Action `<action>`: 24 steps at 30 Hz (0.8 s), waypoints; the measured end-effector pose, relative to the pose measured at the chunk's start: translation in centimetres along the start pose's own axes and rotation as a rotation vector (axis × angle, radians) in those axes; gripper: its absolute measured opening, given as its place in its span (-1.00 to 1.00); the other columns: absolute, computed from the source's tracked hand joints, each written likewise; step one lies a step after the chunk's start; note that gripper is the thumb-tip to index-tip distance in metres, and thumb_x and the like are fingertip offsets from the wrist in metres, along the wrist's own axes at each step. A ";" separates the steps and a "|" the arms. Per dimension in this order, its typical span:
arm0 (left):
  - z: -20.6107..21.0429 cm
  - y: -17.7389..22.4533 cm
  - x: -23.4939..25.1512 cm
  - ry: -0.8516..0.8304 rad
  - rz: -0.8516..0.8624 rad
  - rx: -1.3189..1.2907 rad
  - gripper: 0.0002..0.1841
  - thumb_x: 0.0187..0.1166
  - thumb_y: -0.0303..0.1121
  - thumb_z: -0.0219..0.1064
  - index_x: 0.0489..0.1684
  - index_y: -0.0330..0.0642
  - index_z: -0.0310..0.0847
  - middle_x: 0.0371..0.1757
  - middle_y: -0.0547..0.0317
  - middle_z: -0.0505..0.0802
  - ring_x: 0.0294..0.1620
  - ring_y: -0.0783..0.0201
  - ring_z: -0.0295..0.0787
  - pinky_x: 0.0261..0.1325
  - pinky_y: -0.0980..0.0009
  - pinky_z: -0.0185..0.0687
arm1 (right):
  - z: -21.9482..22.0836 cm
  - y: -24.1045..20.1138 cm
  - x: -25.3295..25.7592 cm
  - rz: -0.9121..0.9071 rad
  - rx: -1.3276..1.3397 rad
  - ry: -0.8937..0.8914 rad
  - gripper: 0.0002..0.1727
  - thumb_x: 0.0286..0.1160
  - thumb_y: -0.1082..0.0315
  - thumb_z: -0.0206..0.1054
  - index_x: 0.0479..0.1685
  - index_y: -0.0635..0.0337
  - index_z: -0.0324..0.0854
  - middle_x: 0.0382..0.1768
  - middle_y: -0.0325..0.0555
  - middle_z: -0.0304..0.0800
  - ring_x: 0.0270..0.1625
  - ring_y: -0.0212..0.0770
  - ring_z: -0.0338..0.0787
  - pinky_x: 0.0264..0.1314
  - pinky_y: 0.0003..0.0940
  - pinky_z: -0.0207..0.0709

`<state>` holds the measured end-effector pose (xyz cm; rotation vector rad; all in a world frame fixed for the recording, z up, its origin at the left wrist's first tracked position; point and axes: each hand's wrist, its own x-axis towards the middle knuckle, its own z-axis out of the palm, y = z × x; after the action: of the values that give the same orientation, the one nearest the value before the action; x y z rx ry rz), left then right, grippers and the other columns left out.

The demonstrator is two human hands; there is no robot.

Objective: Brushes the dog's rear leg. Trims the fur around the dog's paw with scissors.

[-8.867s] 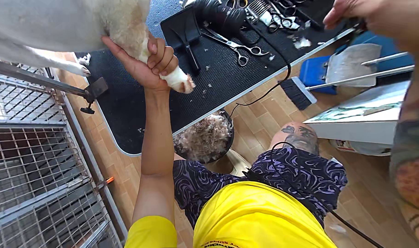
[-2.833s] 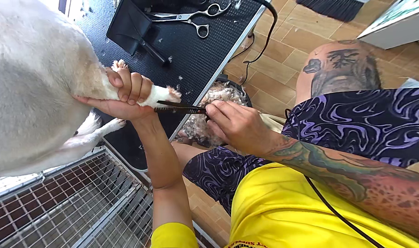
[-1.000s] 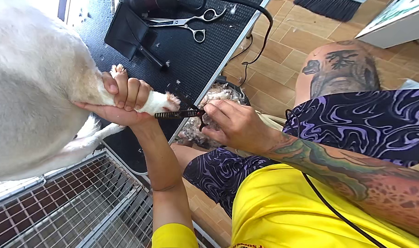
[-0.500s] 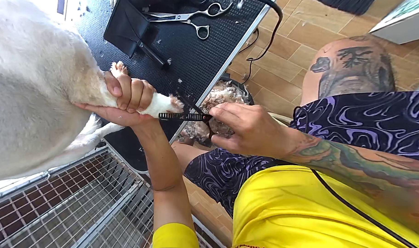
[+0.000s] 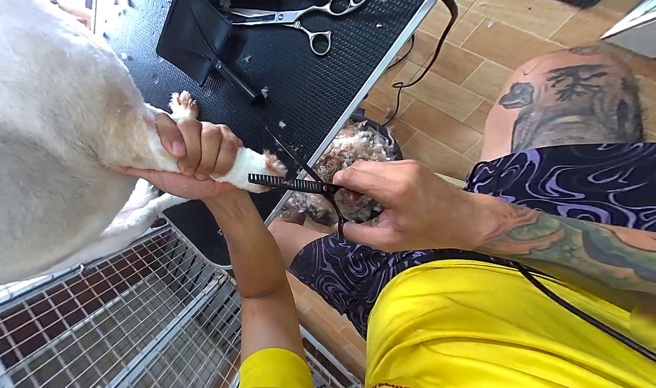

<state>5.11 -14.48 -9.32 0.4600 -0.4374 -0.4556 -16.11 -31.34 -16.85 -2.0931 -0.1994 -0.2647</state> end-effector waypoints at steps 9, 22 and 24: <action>0.2 -0.2 0.1 -0.013 -0.005 -0.018 -0.07 0.44 0.57 -0.32 -0.60 -0.25 0.44 -0.88 0.23 0.30 -0.92 0.34 0.19 -0.81 0.43 0.15 | -0.3 0.1 0.1 0.003 0.045 -0.026 -0.60 0.23 0.05 0.41 -0.01 0.09 0.76 -0.34 -0.32 0.71 -0.33 -0.41 0.70 -0.42 -0.43 0.56; 0.0 0.0 -0.1 -0.022 -0.042 -0.031 -0.07 0.43 0.58 -0.32 -0.57 -0.25 0.44 -0.87 0.24 0.30 -0.91 0.34 0.17 -0.81 0.43 0.15 | -0.4 0.6 0.1 -0.006 0.090 -0.030 -0.70 0.26 0.27 0.35 -0.03 0.12 0.76 -0.31 -0.30 0.76 -0.30 -0.43 0.73 -0.34 -0.46 0.63; -0.2 0.1 -0.1 -0.031 -0.038 -0.027 -0.08 0.44 0.58 -0.32 -0.56 -0.25 0.44 -0.86 0.24 0.30 -0.91 0.34 0.18 -0.80 0.42 0.15 | -0.5 0.4 0.1 0.002 0.084 -0.030 -0.65 0.24 0.09 0.39 -0.07 0.08 0.76 -0.36 -0.35 0.71 -0.34 -0.46 0.68 -0.40 -0.47 0.56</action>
<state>5.16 -14.35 -9.46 0.4358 -0.4527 -0.5058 -15.94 -31.97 -16.89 -2.0149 -0.2226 -0.2198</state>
